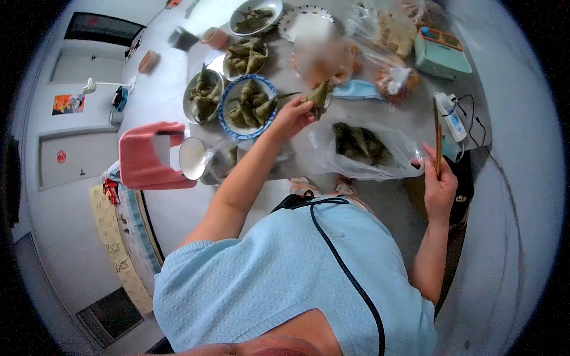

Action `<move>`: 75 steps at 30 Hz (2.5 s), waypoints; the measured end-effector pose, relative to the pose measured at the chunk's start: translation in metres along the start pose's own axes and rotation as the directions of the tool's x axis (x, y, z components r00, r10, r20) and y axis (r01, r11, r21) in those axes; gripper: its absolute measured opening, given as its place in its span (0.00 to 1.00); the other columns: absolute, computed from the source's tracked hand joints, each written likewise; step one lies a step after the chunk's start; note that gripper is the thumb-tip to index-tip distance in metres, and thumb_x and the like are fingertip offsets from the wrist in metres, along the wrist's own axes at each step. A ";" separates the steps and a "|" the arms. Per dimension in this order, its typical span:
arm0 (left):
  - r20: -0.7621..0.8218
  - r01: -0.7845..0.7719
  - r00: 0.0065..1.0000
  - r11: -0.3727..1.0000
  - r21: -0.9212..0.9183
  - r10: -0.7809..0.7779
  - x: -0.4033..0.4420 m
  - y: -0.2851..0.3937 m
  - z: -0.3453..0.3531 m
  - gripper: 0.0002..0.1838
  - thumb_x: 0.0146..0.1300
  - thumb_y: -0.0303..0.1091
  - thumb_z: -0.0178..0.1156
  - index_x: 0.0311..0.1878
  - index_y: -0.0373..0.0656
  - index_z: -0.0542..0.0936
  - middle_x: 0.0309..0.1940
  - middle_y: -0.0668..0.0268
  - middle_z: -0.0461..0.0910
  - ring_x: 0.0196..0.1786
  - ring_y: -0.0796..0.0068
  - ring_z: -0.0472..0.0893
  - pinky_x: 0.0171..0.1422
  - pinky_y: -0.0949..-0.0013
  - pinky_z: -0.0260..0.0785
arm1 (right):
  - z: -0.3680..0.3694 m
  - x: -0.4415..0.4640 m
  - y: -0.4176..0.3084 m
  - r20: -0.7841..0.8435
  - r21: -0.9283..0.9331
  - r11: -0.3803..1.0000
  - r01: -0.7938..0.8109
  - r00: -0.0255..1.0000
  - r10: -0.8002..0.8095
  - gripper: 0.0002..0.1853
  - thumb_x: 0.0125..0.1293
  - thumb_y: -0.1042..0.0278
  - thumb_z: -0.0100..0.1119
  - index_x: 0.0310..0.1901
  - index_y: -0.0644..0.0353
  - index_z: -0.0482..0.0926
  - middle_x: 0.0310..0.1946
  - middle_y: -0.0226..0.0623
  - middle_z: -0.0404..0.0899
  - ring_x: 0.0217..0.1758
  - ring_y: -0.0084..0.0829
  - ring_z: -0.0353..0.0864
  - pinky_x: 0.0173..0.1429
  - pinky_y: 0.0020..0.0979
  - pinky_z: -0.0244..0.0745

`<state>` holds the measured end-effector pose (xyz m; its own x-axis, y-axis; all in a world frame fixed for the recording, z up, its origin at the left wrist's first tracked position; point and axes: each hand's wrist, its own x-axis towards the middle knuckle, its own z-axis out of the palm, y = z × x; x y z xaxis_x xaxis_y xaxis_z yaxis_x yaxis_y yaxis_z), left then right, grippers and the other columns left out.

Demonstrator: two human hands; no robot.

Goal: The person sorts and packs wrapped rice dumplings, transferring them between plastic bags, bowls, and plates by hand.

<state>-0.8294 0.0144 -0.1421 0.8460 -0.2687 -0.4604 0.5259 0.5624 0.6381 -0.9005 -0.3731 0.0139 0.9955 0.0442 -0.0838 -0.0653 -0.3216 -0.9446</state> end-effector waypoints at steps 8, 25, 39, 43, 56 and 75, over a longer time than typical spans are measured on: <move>0.198 -0.137 0.965 0.974 -0.181 0.173 -0.058 0.030 0.051 0.28 0.60 0.25 0.60 0.63 0.42 0.64 0.57 0.57 0.71 0.58 0.62 0.75 0.58 0.66 0.71 | 0.036 0.013 -0.027 0.030 0.407 0.913 0.042 0.998 -0.059 0.15 0.73 0.65 0.47 0.52 0.63 0.77 0.40 0.40 0.82 0.19 0.08 0.63 0.24 0.12 0.59; 0.299 -0.212 0.939 0.970 0.116 0.169 -0.101 0.008 0.115 0.36 0.59 0.31 0.65 0.69 0.42 0.60 0.63 0.61 0.67 0.64 0.67 0.68 0.70 0.63 0.59 | 0.137 0.023 -0.023 0.471 0.435 0.819 -0.374 0.870 0.147 0.16 0.66 0.66 0.59 0.52 0.64 0.77 0.39 0.33 0.82 0.40 0.20 0.77 0.47 0.22 0.72; 0.024 -0.380 0.910 0.812 0.443 0.413 -0.101 0.013 0.087 0.30 0.54 0.20 0.66 0.61 0.42 0.69 0.52 0.68 0.75 0.56 0.77 0.74 0.62 0.71 0.67 | 0.092 0.030 0.033 0.241 -0.494 0.854 -0.161 0.919 0.313 0.17 0.68 0.58 0.51 0.47 0.62 0.79 0.34 0.45 0.80 0.38 0.36 0.79 0.43 0.34 0.71; 0.079 -0.432 0.862 0.646 0.630 0.500 -0.096 0.005 0.081 0.32 0.51 0.22 0.69 0.60 0.42 0.68 0.53 0.68 0.73 0.57 0.77 0.72 0.61 0.72 0.66 | 0.095 0.041 0.137 0.101 -0.738 0.670 -0.081 0.968 0.229 0.18 0.66 0.54 0.50 0.52 0.54 0.77 0.40 0.46 0.79 0.42 0.45 0.80 0.47 0.42 0.73; -0.237 -0.138 0.753 0.499 0.856 0.614 -0.082 -0.007 0.058 0.27 0.51 0.33 0.71 0.52 0.34 0.71 0.43 0.58 0.78 0.44 0.69 0.78 0.50 0.68 0.70 | 0.097 0.066 0.133 -0.046 -0.802 0.533 -0.268 0.918 0.393 0.17 0.64 0.55 0.52 0.48 0.55 0.78 0.41 0.49 0.80 0.45 0.52 0.79 0.46 0.49 0.74; -0.324 0.178 0.669 0.279 0.944 0.669 0.010 -0.058 -0.009 0.25 0.53 0.28 0.62 0.56 0.37 0.71 0.53 0.50 0.72 0.57 0.50 0.72 0.61 0.56 0.64 | 0.095 0.062 0.139 0.014 -0.930 0.334 -0.152 0.894 0.448 0.22 0.60 0.47 0.58 0.52 0.51 0.76 0.46 0.44 0.80 0.49 0.47 0.79 0.50 0.46 0.75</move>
<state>-0.8523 -0.0137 -0.1891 0.8893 0.4501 -0.0811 0.3800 -0.6285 0.6787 -0.8541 -0.3253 -0.1524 0.8600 -0.0911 -0.5022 -0.1095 -0.9940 -0.0072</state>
